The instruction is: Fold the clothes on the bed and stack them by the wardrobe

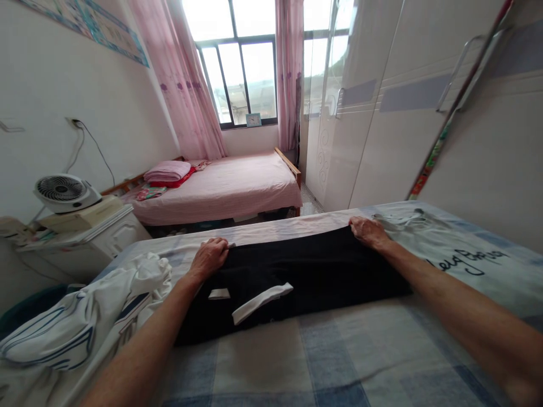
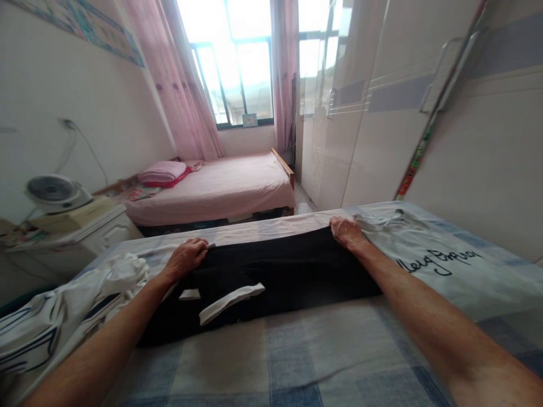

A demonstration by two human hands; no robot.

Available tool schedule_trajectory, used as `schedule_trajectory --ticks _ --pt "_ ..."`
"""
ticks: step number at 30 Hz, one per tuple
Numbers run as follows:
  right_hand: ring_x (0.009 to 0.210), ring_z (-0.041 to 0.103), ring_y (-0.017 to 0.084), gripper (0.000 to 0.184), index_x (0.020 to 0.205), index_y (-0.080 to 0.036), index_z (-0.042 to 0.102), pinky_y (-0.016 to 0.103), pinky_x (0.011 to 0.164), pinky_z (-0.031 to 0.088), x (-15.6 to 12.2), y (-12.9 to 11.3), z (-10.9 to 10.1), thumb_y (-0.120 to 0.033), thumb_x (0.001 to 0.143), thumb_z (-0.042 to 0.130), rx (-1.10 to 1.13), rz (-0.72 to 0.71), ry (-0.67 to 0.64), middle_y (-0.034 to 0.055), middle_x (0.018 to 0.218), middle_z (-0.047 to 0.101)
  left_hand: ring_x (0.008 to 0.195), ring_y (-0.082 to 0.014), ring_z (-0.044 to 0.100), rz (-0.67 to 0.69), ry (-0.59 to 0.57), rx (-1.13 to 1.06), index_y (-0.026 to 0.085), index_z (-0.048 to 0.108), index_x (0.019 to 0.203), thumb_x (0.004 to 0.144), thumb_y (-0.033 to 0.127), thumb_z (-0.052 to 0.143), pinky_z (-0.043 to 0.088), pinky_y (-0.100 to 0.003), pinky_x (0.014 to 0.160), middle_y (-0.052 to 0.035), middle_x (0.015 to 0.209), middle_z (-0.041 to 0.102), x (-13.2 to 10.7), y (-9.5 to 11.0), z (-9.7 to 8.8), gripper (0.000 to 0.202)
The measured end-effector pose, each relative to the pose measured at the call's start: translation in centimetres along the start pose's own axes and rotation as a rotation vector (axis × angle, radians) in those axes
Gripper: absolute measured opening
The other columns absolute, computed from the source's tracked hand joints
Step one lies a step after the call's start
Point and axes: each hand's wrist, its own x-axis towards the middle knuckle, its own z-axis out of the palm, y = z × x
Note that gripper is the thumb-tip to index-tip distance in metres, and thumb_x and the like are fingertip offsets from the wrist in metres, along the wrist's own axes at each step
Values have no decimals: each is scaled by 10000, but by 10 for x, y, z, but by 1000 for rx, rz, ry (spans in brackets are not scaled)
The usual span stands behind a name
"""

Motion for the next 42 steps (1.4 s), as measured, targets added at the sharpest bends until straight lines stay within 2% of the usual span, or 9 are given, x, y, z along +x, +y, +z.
schedule_trajectory --ticks 6,8,11,13,16,19,21,31,42 --pt "1026 587 270 319 1009 -128 638 404 877 412 -4 -11 -15 -177 870 356 3 18 10 157 1091 649 963 -287 591 -94 25 142 160 637 861 793 159 426 486 -396 792 -135 987 647 4 18 -15 222" --pt "1129 534 254 371 1139 -144 597 399 943 387 -9 -25 -24 -225 895 329 57 -23 54 141 1218 599 1054 -281 567 -70 88 93 161 652 912 790 129 415 473 -403 871 -128 1080 641 4 29 -25 268" --pt "1304 381 228 469 1322 -203 480 389 1042 314 -26 -49 -27 -366 934 273 178 -223 77 83 1418 446 1242 -237 456 114 100 -70 182 647 1056 863 184 376 365 -386 1053 -75 1248 590 0 42 -35 332" --pt "1363 288 235 507 1368 -248 437 419 1084 248 -39 -57 -18 -441 932 266 194 -316 11 50 1477 364 1313 -220 381 218 21 -157 222 606 1173 913 296 354 308 -392 1101 -32 1326 543 -8 43 -30 369" --pt "1376 263 250 565 1397 -254 403 457 1098 205 -54 -50 2 -511 919 249 156 -203 -115 45 1492 334 1333 -237 355 173 -59 -190 220 509 1305 927 426 326 315 -419 1093 -50 1392 481 -25 32 -8 467" --pt "1385 240 247 628 1422 -202 364 454 1100 204 -57 -36 15 -539 915 205 127 -53 -147 59 1503 307 1314 -246 382 82 -6 -175 150 476 1332 937 444 279 307 -427 1096 -111 1391 471 -38 17 15 530" --pt "1387 235 244 640 1422 -182 364 441 1100 210 -56 -30 18 -536 917 191 106 -30 -136 65 1503 304 1292 -244 412 65 31 -177 144 482 1326 937 454 280 306 -427 1096 -122 1377 483 -40 12 23 537" --pt "1354 303 281 663 1403 -136 398 420 1079 250 -52 -28 23 -534 917 187 48 -42 -88 118 1483 336 1275 -256 424 -34 46 -225 176 491 1326 903 438 406 330 -442 1079 -111 1371 491 -37 18 16 505" --pt "1357 299 274 655 1401 -133 400 413 1077 252 -52 -29 20 -521 917 189 54 -31 -99 111 1484 337 1288 -255 407 -18 20 -191 126 473 1335 918 463 349 310 -429 1090 -136 1381 473 -38 15 20 550"
